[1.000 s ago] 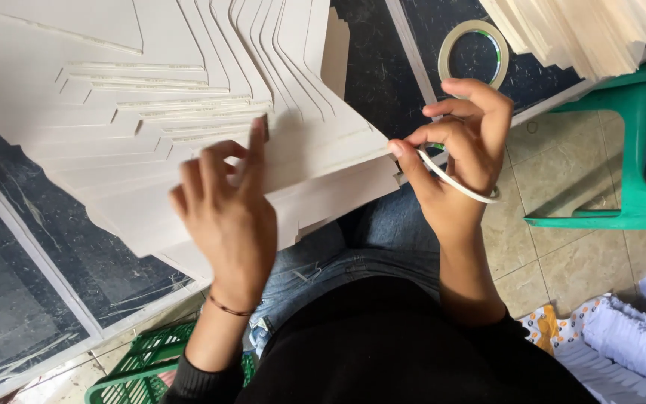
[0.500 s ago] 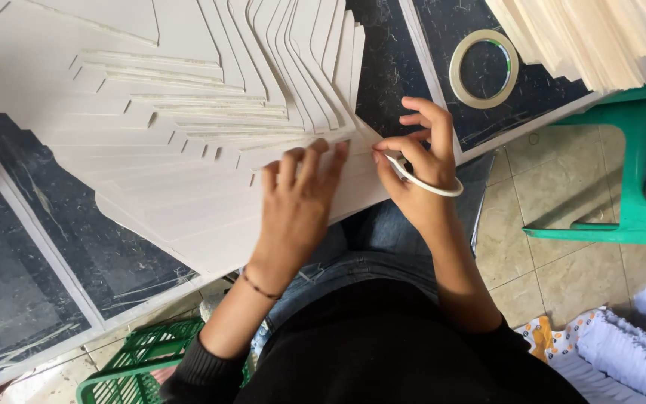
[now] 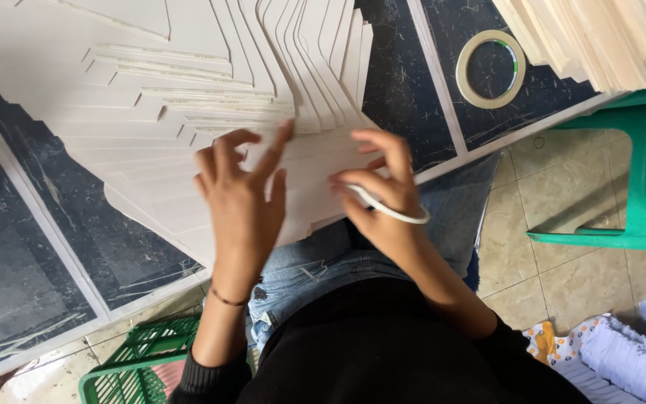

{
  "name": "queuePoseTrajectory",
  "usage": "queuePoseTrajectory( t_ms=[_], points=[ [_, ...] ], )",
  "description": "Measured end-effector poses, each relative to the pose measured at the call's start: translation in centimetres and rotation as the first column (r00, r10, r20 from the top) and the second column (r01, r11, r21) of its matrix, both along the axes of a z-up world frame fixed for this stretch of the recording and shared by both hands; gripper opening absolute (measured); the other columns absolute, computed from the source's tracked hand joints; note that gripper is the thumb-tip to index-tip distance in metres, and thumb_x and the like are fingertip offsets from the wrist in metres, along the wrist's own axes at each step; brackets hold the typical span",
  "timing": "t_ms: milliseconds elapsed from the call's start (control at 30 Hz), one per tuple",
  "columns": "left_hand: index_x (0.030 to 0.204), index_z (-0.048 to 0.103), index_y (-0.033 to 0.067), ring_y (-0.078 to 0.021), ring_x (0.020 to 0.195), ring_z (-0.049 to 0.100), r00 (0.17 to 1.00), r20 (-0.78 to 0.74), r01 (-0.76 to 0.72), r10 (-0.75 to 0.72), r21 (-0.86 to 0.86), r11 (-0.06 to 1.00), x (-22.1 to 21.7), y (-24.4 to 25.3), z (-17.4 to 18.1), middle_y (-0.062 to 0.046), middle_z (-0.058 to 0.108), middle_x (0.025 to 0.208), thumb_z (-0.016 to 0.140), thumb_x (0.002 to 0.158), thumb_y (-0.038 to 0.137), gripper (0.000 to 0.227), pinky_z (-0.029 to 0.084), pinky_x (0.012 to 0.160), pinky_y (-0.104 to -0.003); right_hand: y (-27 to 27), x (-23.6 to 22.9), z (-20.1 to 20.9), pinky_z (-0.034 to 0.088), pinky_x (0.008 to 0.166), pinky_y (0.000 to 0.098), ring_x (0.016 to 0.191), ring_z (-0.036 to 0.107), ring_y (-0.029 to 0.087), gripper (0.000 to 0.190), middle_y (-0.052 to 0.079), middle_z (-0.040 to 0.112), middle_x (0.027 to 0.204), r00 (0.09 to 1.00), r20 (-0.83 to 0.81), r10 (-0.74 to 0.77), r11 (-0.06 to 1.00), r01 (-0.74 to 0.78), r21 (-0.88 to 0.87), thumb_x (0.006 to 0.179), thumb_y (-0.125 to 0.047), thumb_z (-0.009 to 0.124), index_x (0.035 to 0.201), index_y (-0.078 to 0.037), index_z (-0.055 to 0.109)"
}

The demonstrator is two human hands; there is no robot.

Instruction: The person applies a strip of clear adhesive tape along the edge of a stack of white paper sheets. They press the tape down firmly with their fingers to ensure it adheres to the paper stack.

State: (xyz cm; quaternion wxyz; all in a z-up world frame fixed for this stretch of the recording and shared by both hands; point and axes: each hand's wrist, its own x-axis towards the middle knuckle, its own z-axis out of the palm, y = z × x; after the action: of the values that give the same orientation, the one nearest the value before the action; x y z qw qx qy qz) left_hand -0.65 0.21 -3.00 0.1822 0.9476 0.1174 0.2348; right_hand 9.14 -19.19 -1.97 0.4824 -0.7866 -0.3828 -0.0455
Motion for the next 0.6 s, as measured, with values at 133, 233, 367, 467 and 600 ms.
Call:
queuePoseTrajectory(
  t_ms=[133, 233, 367, 467, 600],
  points=[
    [0.153, 0.071, 0.0270, -0.0326, 0.110, 0.042, 0.977, -0.194, -0.136, 0.093, -0.222, 0.965, -2.3, 1.3, 1.2, -0.006, 0.051, 0.128, 0.091, 0.083, 0.013, 0.074, 0.037, 0.087, -0.048, 3.4, -1.8, -0.4, 0.054, 0.091, 0.0446, 0.119, 0.063, 0.036, 0.017, 0.011, 0.058, 0.147, 0.993, -0.049, 0.104, 0.994, -0.106, -0.025, 0.086, 0.000, 0.087, 0.095, -0.012, 0.081],
    [0.156, 0.068, 0.0289, -0.0298, 0.111, 0.040, 0.970, -0.228, -0.156, 0.089, -0.295, 0.943, -2.7, 1.2, 1.2, -0.005, 0.049, 0.130, 0.091, 0.086, 0.015, 0.075, 0.035, 0.090, -0.047, 4.6, -2.0, -0.9, 0.052, 0.093, 0.0450, 0.117, 0.061, 0.033, 0.017, 0.010, 0.059, 0.146, 0.994, -0.008, 0.106, 0.992, -0.106, -0.062, 0.087, 0.000, 0.087, 0.095, -0.012, 0.079],
    [0.160, 0.063, 0.0292, -0.0283, 0.110, 0.037, 0.969, -0.227, -0.167, 0.094, -0.325, 0.931, -2.5, 1.1, 0.8, -0.005, 0.049, 0.130, 0.094, 0.086, 0.022, 0.081, 0.032, 0.092, -0.046, 4.8, -2.1, -1.2, 0.053, 0.095, 0.0472, 0.113, 0.060, 0.031, 0.018, 0.012, 0.058, 0.146, 0.994, 0.071, 0.087, 0.989, -0.078, -0.125, 0.089, 0.000, 0.087, 0.099, -0.009, 0.075],
    [0.160, 0.062, 0.0304, -0.0289, 0.110, 0.038, 0.969, -0.225, -0.171, 0.105, -0.296, 0.940, -2.5, 1.1, 0.6, -0.005, 0.049, 0.131, 0.096, 0.083, 0.023, 0.084, 0.033, 0.094, -0.047, 4.4, -2.0, 0.0, 0.060, 0.090, 0.0433, 0.111, 0.067, 0.036, 0.011, 0.017, 0.056, 0.149, 0.991, 0.011, 0.136, 0.986, -0.134, -0.096, 0.096, -0.002, 0.084, 0.106, -0.004, 0.078],
    [0.159, 0.064, 0.0309, -0.0300, 0.111, 0.037, 0.966, -0.238, -0.175, 0.100, -0.321, 0.931, -2.4, 1.1, 0.6, -0.005, 0.049, 0.132, 0.097, 0.081, 0.022, 0.085, 0.032, 0.093, -0.047, 0.5, 0.4, 0.4, 0.063, 0.088, 0.0420, 0.106, 0.070, 0.035, 0.013, 0.018, 0.055, 0.148, 0.998, 0.054, 0.018, 0.999, -0.016, -0.046, 0.093, -0.003, 0.089, 0.103, -0.005, 0.080]
  ],
)
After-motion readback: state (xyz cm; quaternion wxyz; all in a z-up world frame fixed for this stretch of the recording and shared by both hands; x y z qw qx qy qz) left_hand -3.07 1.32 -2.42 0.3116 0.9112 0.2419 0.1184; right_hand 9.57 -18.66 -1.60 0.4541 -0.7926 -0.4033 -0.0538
